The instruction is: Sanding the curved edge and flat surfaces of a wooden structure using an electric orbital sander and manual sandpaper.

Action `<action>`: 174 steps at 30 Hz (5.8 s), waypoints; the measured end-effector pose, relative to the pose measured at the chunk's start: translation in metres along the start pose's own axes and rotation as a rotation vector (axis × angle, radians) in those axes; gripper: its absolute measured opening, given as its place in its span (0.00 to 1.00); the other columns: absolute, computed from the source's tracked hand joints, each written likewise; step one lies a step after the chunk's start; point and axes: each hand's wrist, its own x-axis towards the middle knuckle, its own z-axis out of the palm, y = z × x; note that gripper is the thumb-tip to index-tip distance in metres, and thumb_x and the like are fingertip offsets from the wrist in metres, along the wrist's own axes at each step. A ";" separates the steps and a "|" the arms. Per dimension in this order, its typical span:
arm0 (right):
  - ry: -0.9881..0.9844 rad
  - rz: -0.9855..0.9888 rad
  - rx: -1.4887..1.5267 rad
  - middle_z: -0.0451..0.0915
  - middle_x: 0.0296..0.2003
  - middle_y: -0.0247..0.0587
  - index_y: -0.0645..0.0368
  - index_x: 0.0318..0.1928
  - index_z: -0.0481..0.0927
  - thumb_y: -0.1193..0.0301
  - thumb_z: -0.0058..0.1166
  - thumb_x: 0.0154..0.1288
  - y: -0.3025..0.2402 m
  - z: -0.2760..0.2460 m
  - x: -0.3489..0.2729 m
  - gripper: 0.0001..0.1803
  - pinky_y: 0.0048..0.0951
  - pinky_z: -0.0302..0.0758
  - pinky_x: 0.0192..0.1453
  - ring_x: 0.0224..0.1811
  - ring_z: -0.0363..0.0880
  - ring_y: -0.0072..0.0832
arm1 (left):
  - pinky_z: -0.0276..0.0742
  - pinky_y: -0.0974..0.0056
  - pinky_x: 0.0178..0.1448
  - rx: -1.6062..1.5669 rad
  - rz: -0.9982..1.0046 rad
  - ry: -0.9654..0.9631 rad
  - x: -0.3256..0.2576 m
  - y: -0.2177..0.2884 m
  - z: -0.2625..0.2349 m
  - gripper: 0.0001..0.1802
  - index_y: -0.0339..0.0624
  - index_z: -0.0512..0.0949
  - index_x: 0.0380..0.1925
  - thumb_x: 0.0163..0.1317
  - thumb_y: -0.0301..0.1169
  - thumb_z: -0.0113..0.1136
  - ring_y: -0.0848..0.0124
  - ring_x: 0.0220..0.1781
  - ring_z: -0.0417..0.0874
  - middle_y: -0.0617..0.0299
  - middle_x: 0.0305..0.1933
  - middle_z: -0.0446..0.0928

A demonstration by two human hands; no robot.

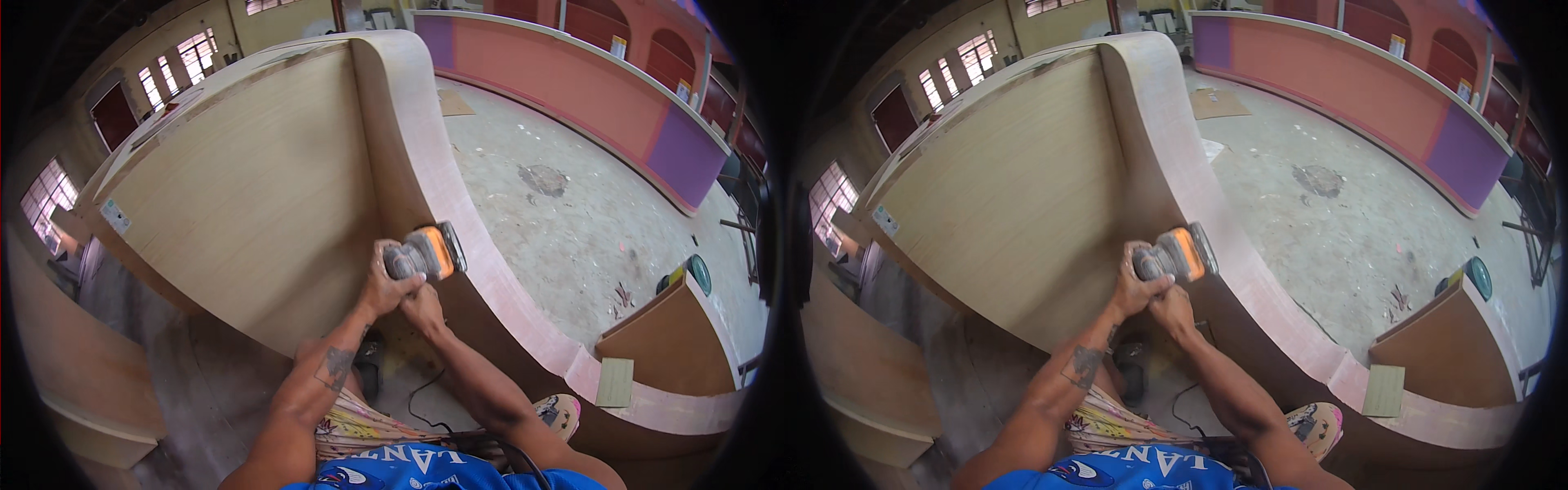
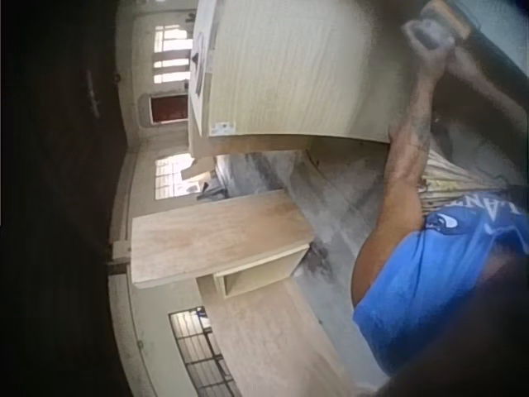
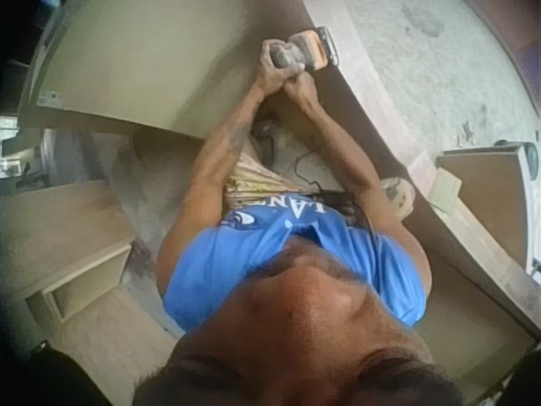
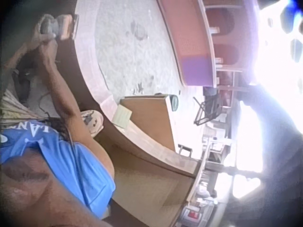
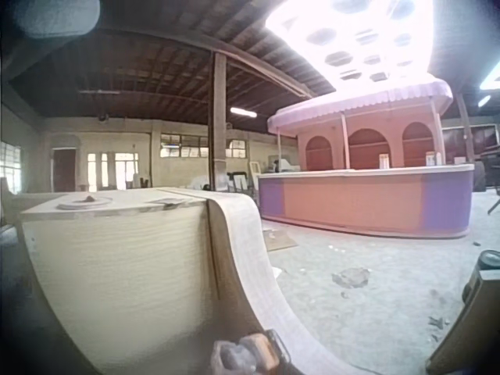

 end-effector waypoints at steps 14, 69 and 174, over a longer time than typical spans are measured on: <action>0.042 -0.427 0.227 0.83 0.42 0.66 0.68 0.44 0.83 0.60 0.54 0.60 -0.178 -0.022 0.131 0.22 0.50 0.77 0.55 0.51 0.82 0.58 | 0.82 0.63 0.45 -0.011 0.225 -0.034 0.153 0.134 -0.102 0.34 0.36 0.66 0.53 0.51 0.30 0.78 0.72 0.43 0.80 0.58 0.44 0.76; -0.164 0.584 -0.632 0.86 0.42 0.56 0.62 0.46 0.82 0.45 0.68 0.52 0.158 -0.175 -0.249 0.34 0.47 0.79 0.56 0.49 0.85 0.48 | 0.85 0.64 0.51 -0.610 -0.889 -0.619 -0.228 -0.020 0.219 0.44 0.36 0.57 0.64 0.57 0.37 0.77 0.67 0.52 0.80 0.50 0.55 0.72; -0.185 0.420 -0.596 0.85 0.38 0.54 0.29 0.79 0.37 0.65 0.71 0.53 0.124 -0.180 -0.251 0.64 0.47 0.81 0.43 0.40 0.86 0.50 | 0.81 0.64 0.48 -0.491 -0.720 -0.669 -0.205 -0.008 0.215 0.24 0.33 0.77 0.48 0.62 0.42 0.68 0.72 0.44 0.82 0.57 0.44 0.80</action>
